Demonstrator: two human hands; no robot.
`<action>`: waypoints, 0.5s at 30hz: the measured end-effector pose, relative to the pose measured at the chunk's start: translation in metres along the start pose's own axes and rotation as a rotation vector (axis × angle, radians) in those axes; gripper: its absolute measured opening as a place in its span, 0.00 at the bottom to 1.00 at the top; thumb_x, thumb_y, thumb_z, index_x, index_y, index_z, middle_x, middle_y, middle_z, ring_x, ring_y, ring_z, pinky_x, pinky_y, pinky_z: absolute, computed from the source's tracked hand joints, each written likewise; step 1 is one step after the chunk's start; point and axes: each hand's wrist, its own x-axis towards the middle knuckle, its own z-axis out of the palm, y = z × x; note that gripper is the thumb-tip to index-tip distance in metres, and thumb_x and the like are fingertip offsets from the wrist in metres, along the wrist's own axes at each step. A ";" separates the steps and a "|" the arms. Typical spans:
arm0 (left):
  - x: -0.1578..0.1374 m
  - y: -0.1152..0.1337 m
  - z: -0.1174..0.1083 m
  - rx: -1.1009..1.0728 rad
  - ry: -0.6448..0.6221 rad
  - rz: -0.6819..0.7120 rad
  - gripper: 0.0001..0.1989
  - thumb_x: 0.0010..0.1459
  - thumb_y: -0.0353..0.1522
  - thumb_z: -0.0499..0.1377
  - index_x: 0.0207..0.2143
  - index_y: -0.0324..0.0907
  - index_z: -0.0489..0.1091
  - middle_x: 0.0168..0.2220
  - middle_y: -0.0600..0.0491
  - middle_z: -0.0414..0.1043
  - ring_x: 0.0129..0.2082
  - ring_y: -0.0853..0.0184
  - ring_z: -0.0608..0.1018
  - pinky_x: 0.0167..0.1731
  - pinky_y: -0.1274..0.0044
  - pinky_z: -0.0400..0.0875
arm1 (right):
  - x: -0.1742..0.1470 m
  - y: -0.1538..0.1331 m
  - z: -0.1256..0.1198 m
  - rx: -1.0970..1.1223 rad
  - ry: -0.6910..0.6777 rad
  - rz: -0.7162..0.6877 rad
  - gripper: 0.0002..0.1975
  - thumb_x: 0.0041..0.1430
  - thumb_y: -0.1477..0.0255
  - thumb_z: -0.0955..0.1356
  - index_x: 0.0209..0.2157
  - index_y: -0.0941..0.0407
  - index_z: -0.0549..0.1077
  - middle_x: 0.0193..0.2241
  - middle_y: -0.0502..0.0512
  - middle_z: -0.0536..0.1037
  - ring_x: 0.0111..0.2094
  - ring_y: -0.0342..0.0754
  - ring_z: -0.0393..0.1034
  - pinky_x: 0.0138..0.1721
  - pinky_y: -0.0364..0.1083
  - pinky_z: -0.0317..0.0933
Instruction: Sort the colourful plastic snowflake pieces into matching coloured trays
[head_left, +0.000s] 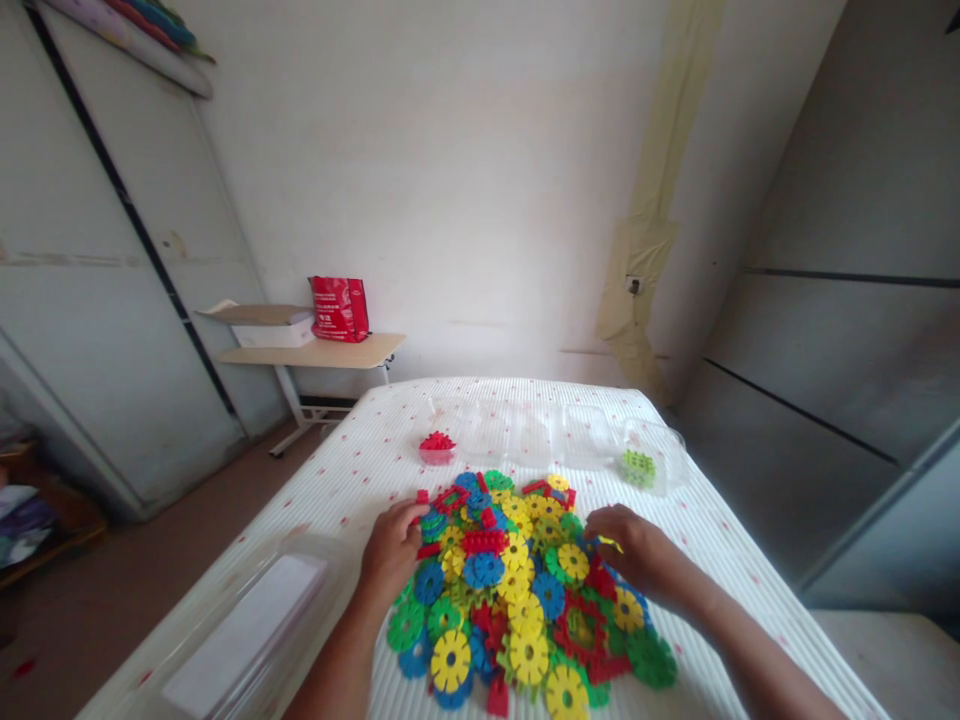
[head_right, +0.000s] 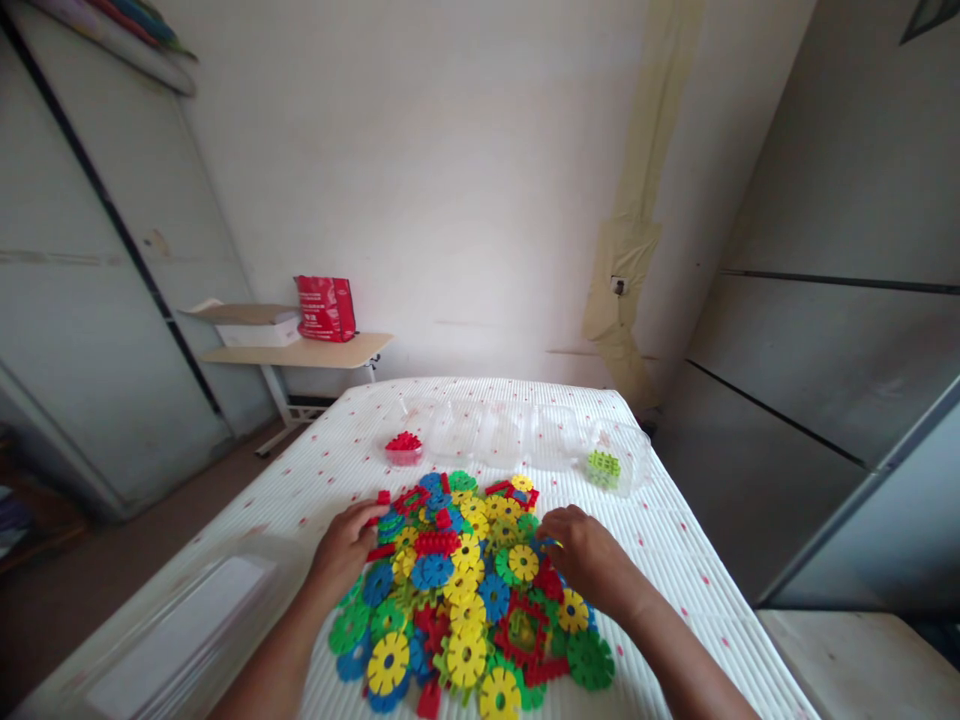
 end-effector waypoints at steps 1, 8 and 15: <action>0.000 0.000 0.000 0.001 0.001 0.000 0.17 0.50 0.23 0.49 0.39 0.40 0.73 0.44 0.48 0.73 0.47 0.64 0.72 0.50 0.70 0.64 | -0.002 -0.001 -0.002 0.026 0.000 -0.014 0.12 0.55 0.75 0.63 0.39 0.54 0.75 0.40 0.56 0.76 0.42 0.49 0.69 0.43 0.48 0.64; -0.001 -0.002 0.002 -0.009 0.006 0.009 0.17 0.50 0.24 0.49 0.39 0.38 0.72 0.45 0.47 0.72 0.48 0.64 0.71 0.51 0.70 0.64 | -0.010 -0.024 0.009 0.049 -0.120 -0.160 0.18 0.52 0.70 0.67 0.46 0.49 0.72 0.54 0.56 0.66 0.52 0.55 0.61 0.49 0.54 0.59; 0.000 -0.001 0.001 -0.008 -0.001 -0.007 0.17 0.49 0.23 0.49 0.39 0.39 0.73 0.45 0.48 0.72 0.47 0.64 0.71 0.51 0.71 0.64 | -0.007 -0.014 0.006 -0.102 -0.081 0.002 0.14 0.53 0.76 0.64 0.41 0.53 0.74 0.49 0.60 0.72 0.49 0.54 0.65 0.47 0.54 0.60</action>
